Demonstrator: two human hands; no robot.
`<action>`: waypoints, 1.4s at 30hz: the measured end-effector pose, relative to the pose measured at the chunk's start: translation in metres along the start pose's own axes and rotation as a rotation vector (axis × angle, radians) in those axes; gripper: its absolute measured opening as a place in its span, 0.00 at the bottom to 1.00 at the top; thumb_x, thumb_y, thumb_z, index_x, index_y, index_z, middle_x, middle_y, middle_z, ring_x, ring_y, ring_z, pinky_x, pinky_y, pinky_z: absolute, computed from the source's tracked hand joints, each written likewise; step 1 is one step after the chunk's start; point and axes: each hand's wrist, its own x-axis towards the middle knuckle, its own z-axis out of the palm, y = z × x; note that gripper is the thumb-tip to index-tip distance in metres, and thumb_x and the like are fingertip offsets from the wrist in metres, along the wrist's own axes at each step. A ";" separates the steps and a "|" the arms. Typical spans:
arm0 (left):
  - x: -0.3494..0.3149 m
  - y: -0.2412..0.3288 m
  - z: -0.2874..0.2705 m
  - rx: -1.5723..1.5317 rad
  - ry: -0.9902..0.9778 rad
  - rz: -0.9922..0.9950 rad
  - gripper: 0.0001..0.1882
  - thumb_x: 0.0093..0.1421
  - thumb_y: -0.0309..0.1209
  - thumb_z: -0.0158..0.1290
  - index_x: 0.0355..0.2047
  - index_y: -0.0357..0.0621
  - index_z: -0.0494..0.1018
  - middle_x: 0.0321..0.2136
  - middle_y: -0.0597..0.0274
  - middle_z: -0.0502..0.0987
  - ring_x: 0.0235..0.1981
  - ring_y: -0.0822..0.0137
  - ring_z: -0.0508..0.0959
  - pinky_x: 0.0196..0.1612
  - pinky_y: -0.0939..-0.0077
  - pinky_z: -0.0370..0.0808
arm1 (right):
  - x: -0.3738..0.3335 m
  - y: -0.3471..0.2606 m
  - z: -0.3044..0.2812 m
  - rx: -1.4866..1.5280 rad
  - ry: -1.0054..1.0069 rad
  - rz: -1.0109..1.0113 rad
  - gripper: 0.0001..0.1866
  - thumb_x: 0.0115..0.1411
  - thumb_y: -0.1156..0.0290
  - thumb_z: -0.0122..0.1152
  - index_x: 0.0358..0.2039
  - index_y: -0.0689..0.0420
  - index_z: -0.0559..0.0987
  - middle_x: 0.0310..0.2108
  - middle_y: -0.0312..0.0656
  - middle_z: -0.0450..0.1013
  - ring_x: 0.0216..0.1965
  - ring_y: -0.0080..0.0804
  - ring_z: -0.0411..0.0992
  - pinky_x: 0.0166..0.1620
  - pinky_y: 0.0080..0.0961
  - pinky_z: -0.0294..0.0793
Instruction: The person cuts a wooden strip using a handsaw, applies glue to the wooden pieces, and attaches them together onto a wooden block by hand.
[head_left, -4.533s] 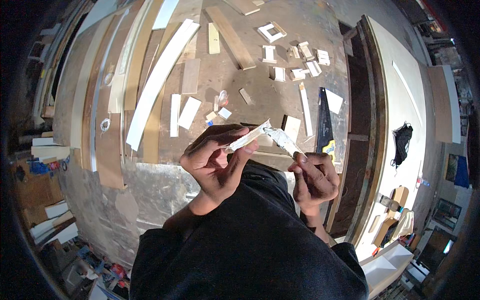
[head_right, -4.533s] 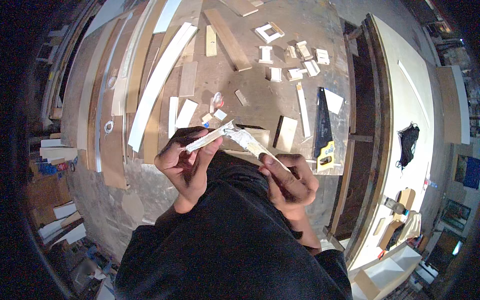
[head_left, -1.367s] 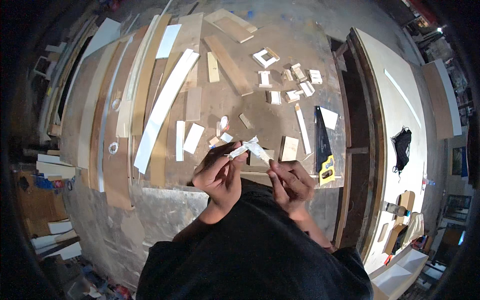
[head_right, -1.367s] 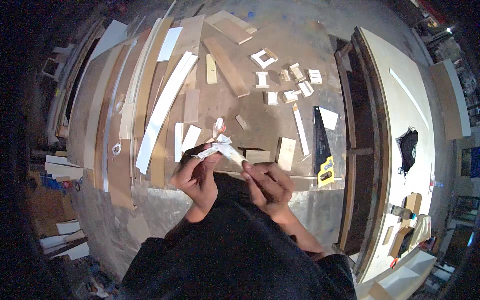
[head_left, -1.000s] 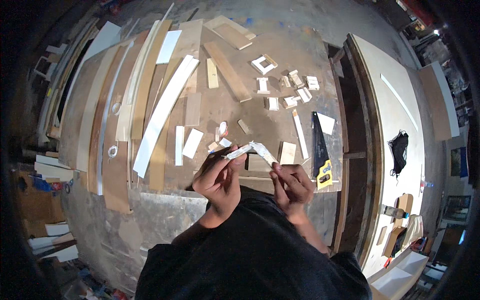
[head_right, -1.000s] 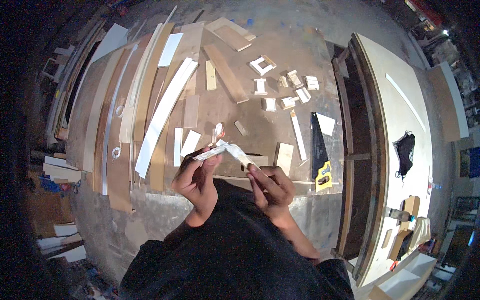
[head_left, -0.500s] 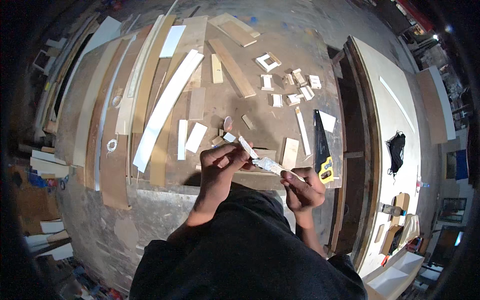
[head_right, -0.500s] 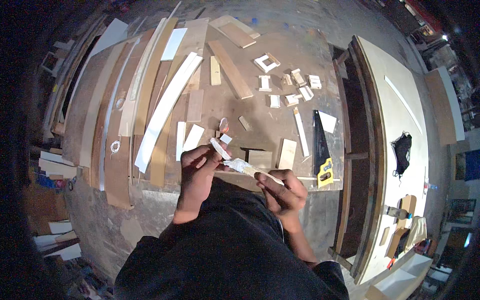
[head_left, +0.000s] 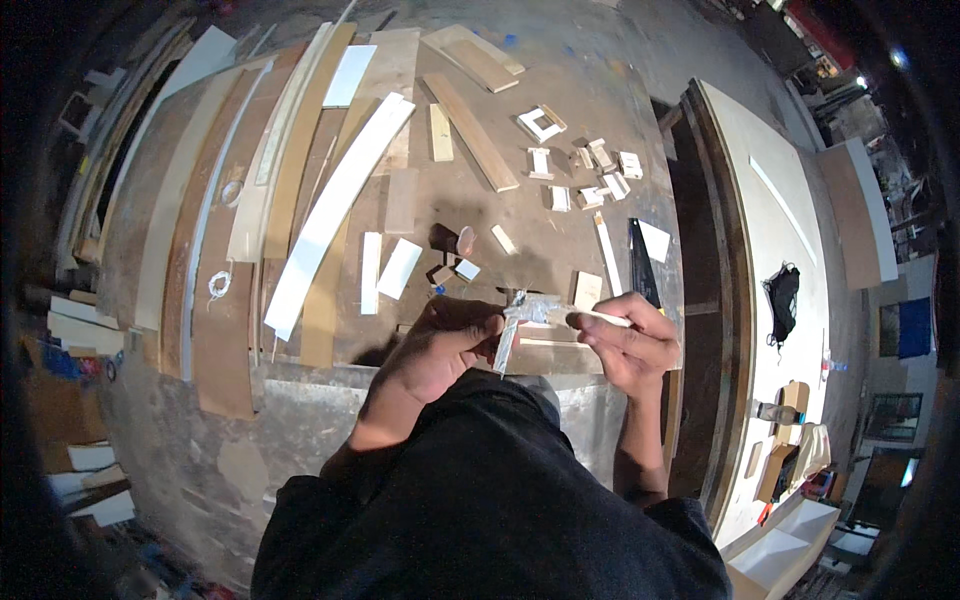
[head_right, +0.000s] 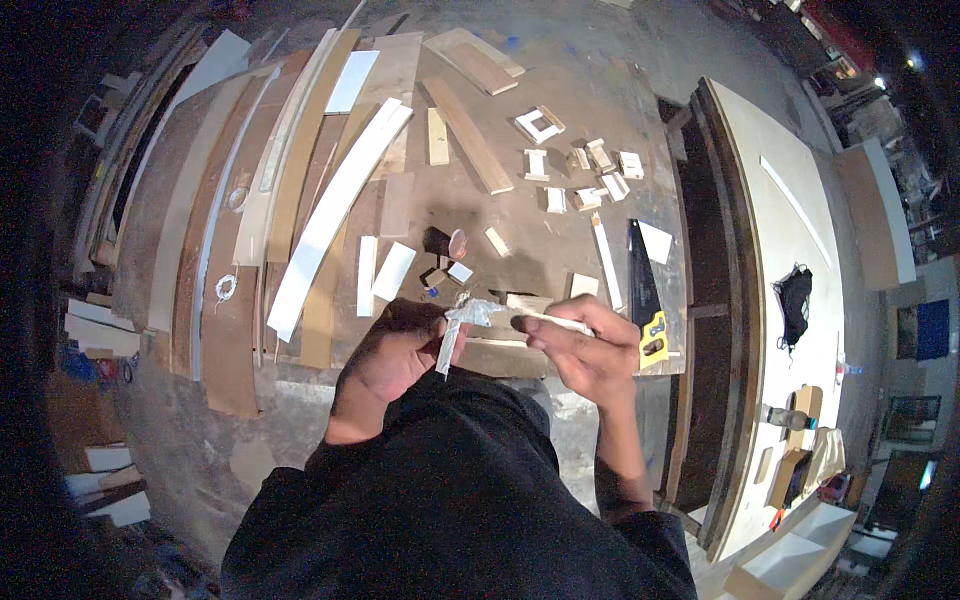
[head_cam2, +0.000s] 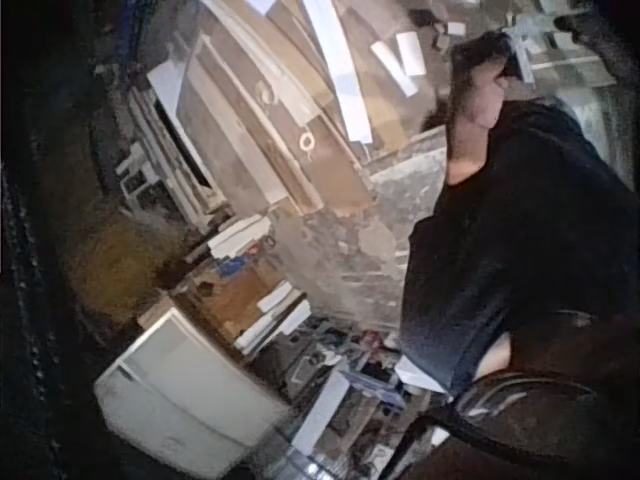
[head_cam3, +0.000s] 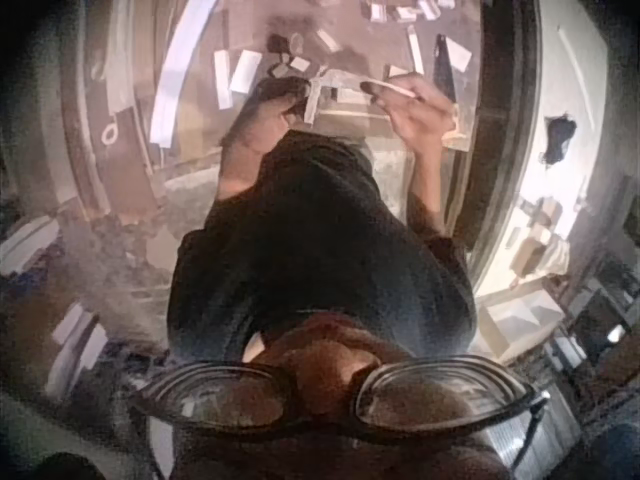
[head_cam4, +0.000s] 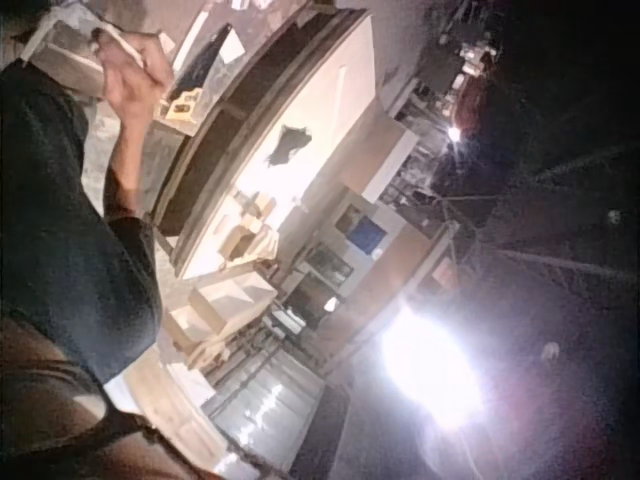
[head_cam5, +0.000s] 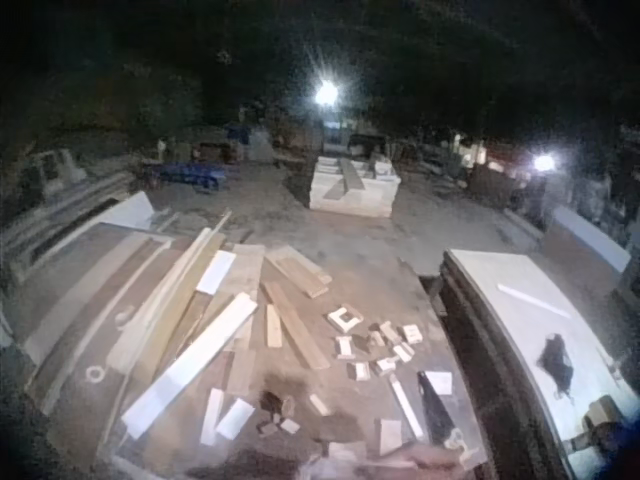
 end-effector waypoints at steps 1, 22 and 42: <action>-0.001 -0.001 -0.003 -0.074 -0.017 0.013 0.13 0.65 0.29 0.58 0.46 0.33 0.80 0.39 0.54 0.85 0.39 0.66 0.84 0.43 0.72 0.81 | -0.001 -0.002 -0.001 -0.062 0.001 -0.029 0.09 0.49 0.78 0.75 0.34 0.58 0.88 0.27 0.42 0.79 0.27 0.27 0.78 0.30 0.19 0.74; 0.015 -0.003 -0.016 -0.265 -0.071 0.046 0.12 0.69 0.27 0.54 0.48 0.33 0.79 0.45 0.52 0.83 0.45 0.66 0.83 0.51 0.71 0.80 | -0.012 0.013 0.016 0.329 -0.054 0.095 0.06 0.53 0.80 0.72 0.33 0.62 0.88 0.29 0.45 0.80 0.28 0.29 0.79 0.31 0.21 0.78; 0.017 0.009 -0.043 -0.254 0.060 0.069 0.12 0.68 0.29 0.55 0.47 0.33 0.79 0.41 0.56 0.84 0.41 0.68 0.83 0.48 0.73 0.80 | 0.016 0.041 0.062 0.313 0.006 0.408 0.10 0.53 0.83 0.71 0.38 0.62 0.88 0.32 0.43 0.80 0.30 0.26 0.77 0.32 0.20 0.74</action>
